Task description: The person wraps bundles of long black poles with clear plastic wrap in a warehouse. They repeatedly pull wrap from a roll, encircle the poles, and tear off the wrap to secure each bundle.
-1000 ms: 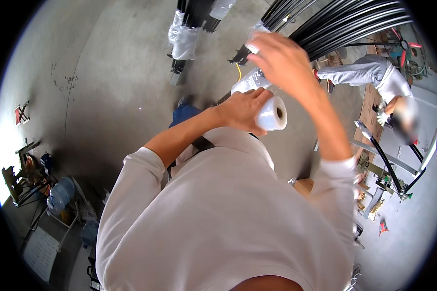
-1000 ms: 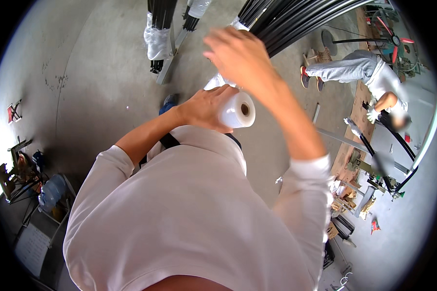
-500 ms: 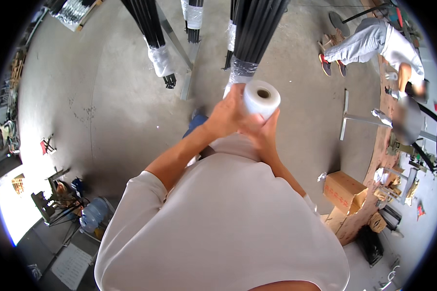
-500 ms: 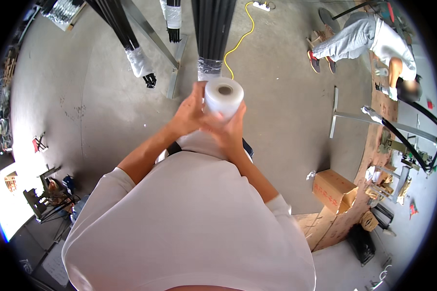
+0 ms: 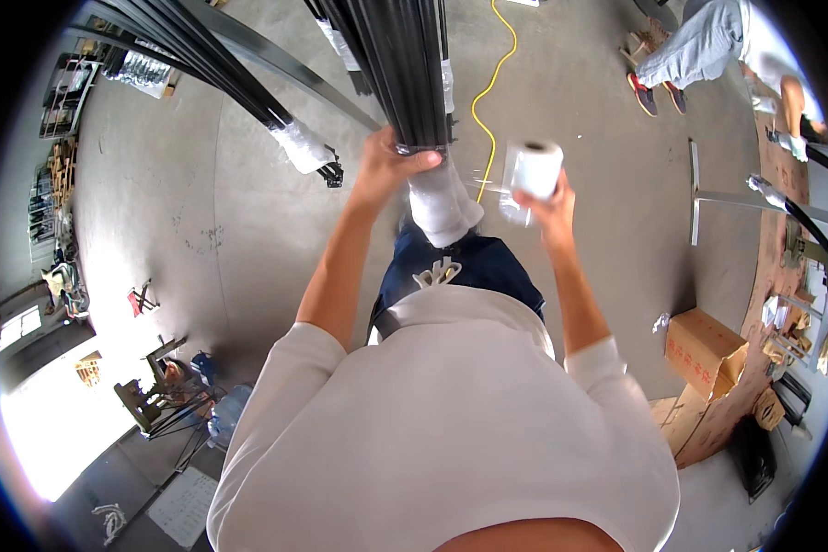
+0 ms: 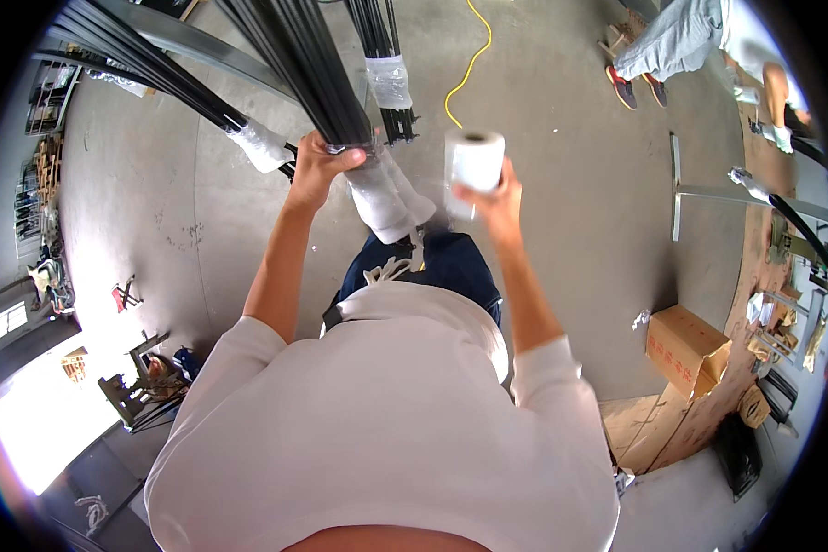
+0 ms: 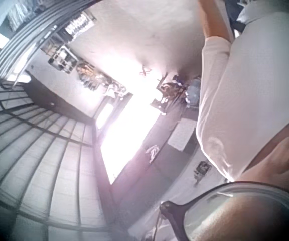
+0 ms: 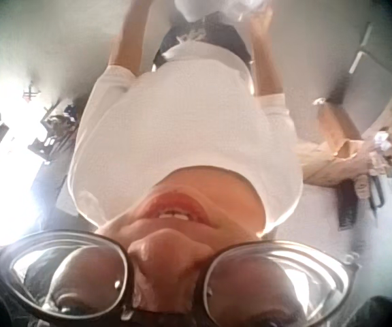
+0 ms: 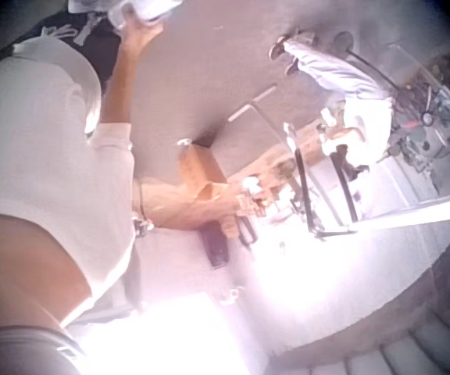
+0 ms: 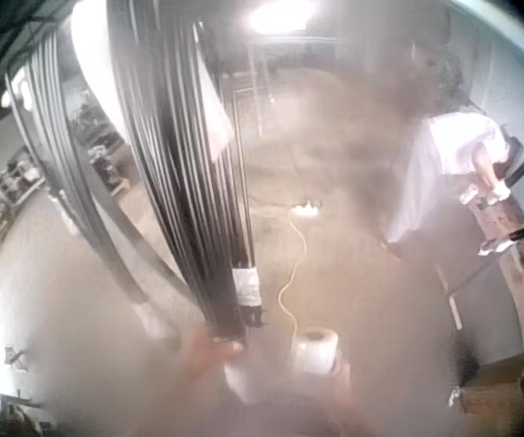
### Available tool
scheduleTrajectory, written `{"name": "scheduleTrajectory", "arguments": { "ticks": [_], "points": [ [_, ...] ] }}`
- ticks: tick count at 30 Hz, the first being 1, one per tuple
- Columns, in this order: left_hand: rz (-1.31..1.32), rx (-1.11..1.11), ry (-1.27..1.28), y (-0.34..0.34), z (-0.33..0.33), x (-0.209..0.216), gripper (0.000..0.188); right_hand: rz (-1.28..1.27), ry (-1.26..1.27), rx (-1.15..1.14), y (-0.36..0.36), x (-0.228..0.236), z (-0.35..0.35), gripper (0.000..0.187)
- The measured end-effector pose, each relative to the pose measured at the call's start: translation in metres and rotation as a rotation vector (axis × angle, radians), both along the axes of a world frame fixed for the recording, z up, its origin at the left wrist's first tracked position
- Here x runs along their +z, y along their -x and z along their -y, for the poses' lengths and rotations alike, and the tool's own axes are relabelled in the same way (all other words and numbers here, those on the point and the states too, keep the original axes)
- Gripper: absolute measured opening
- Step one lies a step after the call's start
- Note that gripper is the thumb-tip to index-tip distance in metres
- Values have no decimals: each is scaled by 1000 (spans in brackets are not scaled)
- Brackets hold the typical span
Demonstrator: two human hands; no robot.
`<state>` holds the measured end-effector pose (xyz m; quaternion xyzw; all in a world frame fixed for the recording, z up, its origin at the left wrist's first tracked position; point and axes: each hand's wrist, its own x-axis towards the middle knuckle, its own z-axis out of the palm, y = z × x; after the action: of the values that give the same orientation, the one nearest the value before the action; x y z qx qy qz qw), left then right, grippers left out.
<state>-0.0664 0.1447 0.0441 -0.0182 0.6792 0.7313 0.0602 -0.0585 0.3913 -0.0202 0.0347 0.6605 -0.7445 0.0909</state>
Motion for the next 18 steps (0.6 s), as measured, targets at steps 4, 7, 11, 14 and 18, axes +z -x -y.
{"name": "scheduleTrajectory", "arguments": {
  "ticks": [4,7,11,14,18],
  "points": [
    [-5,4,-10,-13,-10,1,44,103,136,324,63,-25,49,53],
    [-18,45,-110,-24,-13,14,48,-90,228,714,71,-48,124,47],
    [-7,90,194,-47,6,23,65,170,487,955,49,-59,170,46],
    [-314,222,960,-71,30,13,74,217,509,919,41,-74,186,45],
    [-150,457,531,-121,49,-32,75,172,443,944,29,-79,189,44]
  ]
}}
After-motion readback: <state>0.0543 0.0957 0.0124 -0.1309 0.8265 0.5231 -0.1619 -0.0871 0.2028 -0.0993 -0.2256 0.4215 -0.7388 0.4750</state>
